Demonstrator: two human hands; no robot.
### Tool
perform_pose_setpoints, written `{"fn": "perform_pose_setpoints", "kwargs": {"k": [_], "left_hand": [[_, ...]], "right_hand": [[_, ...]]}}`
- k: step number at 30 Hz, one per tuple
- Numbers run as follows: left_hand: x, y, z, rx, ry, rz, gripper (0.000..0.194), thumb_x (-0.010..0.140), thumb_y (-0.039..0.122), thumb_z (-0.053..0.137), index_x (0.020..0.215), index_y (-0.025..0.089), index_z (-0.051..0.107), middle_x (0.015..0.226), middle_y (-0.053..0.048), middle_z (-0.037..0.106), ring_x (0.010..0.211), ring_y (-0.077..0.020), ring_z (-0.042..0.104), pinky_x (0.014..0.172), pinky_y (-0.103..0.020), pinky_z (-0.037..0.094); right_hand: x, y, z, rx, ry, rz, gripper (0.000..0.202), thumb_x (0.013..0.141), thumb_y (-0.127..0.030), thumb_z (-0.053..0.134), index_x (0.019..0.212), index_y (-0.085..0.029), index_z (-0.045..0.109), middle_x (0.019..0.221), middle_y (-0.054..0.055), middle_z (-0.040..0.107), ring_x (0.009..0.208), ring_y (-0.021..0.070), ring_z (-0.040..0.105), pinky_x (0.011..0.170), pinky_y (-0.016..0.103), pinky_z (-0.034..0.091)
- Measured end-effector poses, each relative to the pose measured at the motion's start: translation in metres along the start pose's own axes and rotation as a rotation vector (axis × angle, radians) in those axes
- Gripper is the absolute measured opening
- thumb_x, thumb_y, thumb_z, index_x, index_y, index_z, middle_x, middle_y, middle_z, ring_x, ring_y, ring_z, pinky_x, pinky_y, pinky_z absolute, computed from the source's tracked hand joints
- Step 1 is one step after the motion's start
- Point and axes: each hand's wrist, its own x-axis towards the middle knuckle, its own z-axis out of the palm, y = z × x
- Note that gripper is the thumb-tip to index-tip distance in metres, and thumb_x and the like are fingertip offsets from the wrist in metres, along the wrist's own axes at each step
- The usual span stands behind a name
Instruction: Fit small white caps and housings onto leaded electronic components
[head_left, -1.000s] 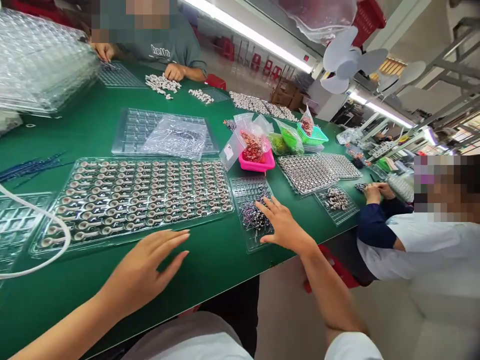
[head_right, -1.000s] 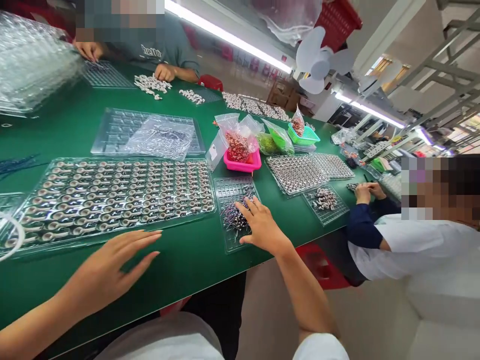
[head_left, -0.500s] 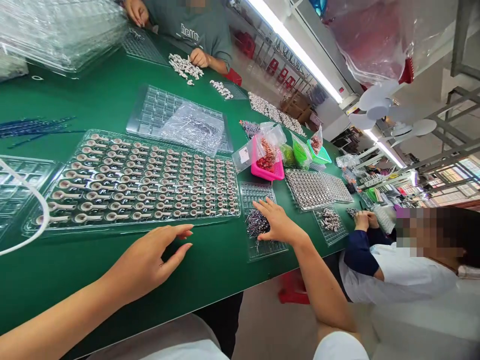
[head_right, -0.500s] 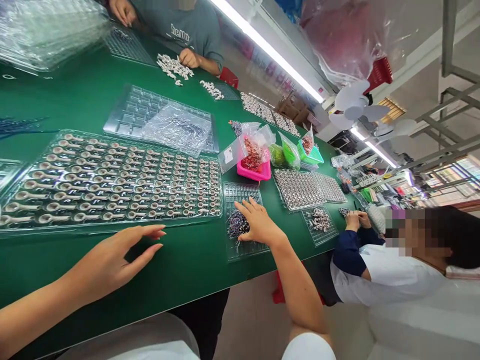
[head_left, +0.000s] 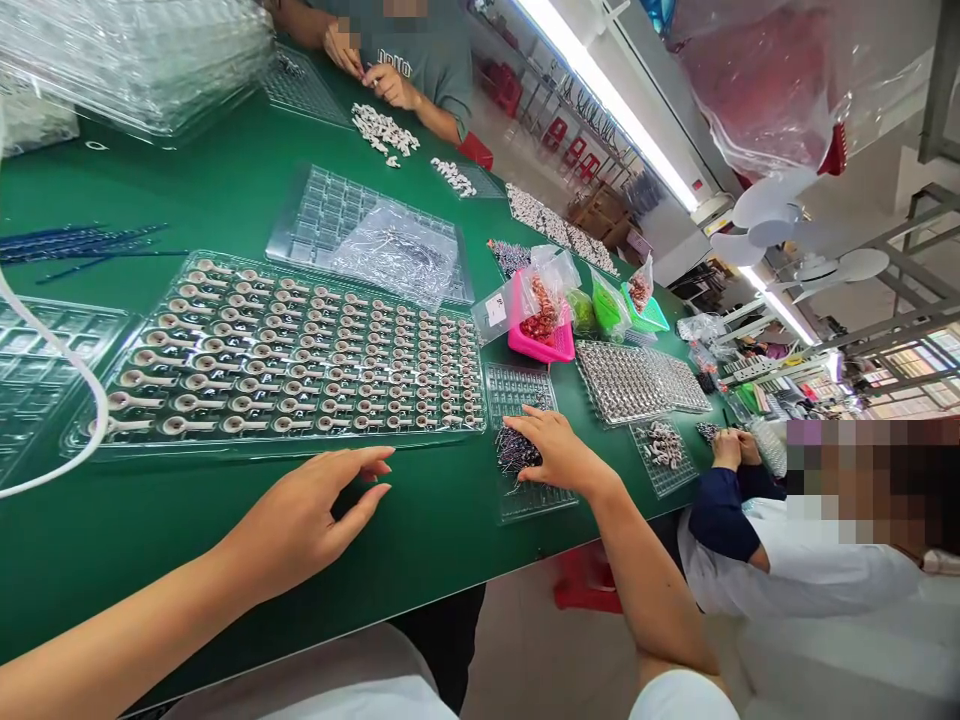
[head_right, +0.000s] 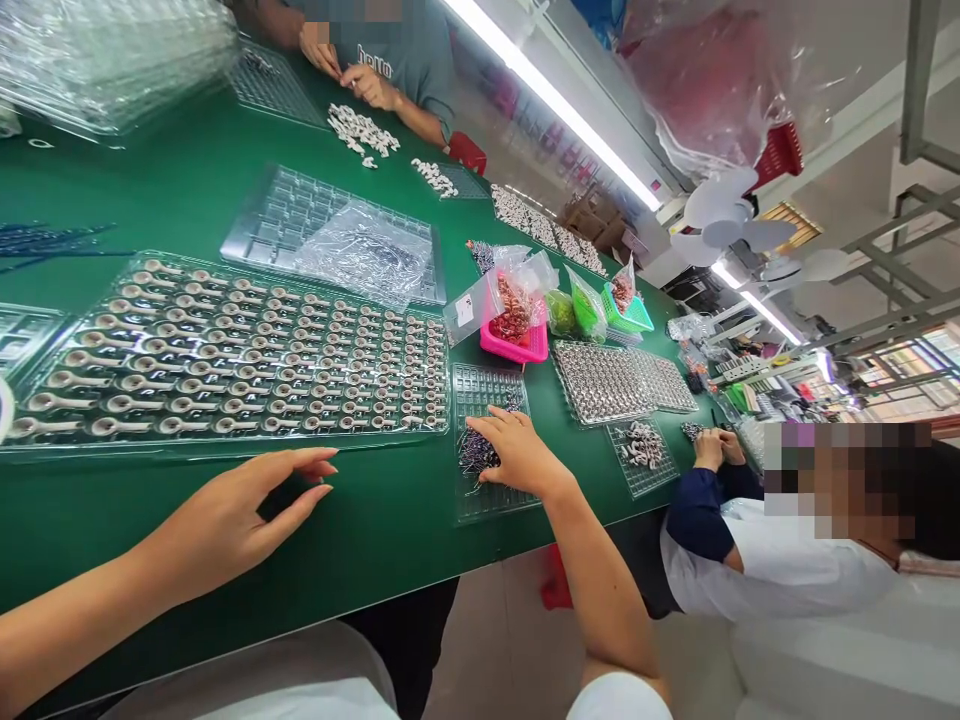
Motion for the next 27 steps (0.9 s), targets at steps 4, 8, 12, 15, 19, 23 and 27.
{"fn": "perform_pose_setpoints", "kwargs": {"k": [4,8,12,15,19,23,27], "left_hand": [[-0.001,-0.001,0.001,-0.013,0.019,0.009,0.038,0.096,0.047,0.05,0.126,0.024,0.057,0.103,-0.007,0.077,0.092,-0.0246,0.073,0.076,-0.033,0.059],[-0.001,-0.002,0.002,-0.018,0.007,0.009,0.037,0.097,0.046,0.051,0.126,0.024,0.057,0.102,-0.007,0.076,0.091,-0.0243,0.073,0.076,-0.032,0.058],[0.0,-0.002,0.002,-0.022,0.004,-0.004,0.037,0.097,0.045,0.05,0.126,0.023,0.057,0.102,-0.007,0.076,0.089,-0.0235,0.072,0.075,-0.032,0.058],[0.0,-0.002,0.001,-0.036,-0.004,-0.02,0.038,0.097,0.046,0.05,0.127,0.023,0.056,0.103,-0.007,0.076,0.089,-0.0233,0.072,0.07,-0.03,0.057],[0.0,-0.001,0.002,-0.042,0.0,-0.013,0.037,0.097,0.046,0.05,0.126,0.023,0.057,0.1,-0.007,0.076,0.087,-0.0231,0.072,0.073,-0.032,0.057],[0.0,0.002,0.0,-0.046,-0.023,-0.017,0.037,0.097,0.045,0.049,0.125,0.022,0.058,0.099,-0.007,0.076,0.085,-0.023,0.072,0.071,-0.031,0.057],[0.002,0.005,-0.001,-0.056,-0.038,-0.029,0.038,0.097,0.044,0.049,0.124,0.021,0.059,0.098,-0.007,0.076,0.083,-0.0225,0.072,0.071,-0.031,0.057]], "right_hand": [[0.0,0.0,0.002,-0.016,0.039,-0.04,0.078,0.078,-0.022,0.078,0.146,-0.027,0.041,0.141,0.011,0.057,0.134,0.0269,0.05,0.116,0.051,0.026],[0.002,-0.003,0.002,-0.044,0.044,-0.054,0.072,0.078,-0.018,0.073,0.143,-0.021,0.044,0.135,0.013,0.059,0.126,0.0276,0.054,0.113,0.051,0.031],[0.006,-0.007,0.0,-0.078,0.032,-0.058,0.066,0.077,-0.015,0.07,0.139,-0.016,0.048,0.132,0.014,0.059,0.122,0.0295,0.054,0.108,0.049,0.036],[0.007,-0.009,0.001,-0.088,0.027,-0.061,0.061,0.077,-0.013,0.067,0.136,-0.016,0.05,0.132,0.015,0.058,0.122,0.03,0.053,0.106,0.048,0.039],[0.008,-0.013,0.003,-0.11,0.025,-0.061,0.055,0.077,-0.009,0.063,0.131,-0.012,0.053,0.127,0.016,0.058,0.117,0.0299,0.053,0.102,0.047,0.043],[0.009,-0.017,0.005,-0.127,0.033,-0.065,0.048,0.076,-0.006,0.06,0.124,-0.013,0.055,0.122,0.014,0.059,0.112,0.0276,0.052,0.096,0.044,0.046],[0.009,-0.018,0.007,-0.138,0.033,-0.079,0.039,0.077,-0.005,0.058,0.114,-0.016,0.058,0.113,0.01,0.061,0.105,0.025,0.053,0.09,0.039,0.046]]}}
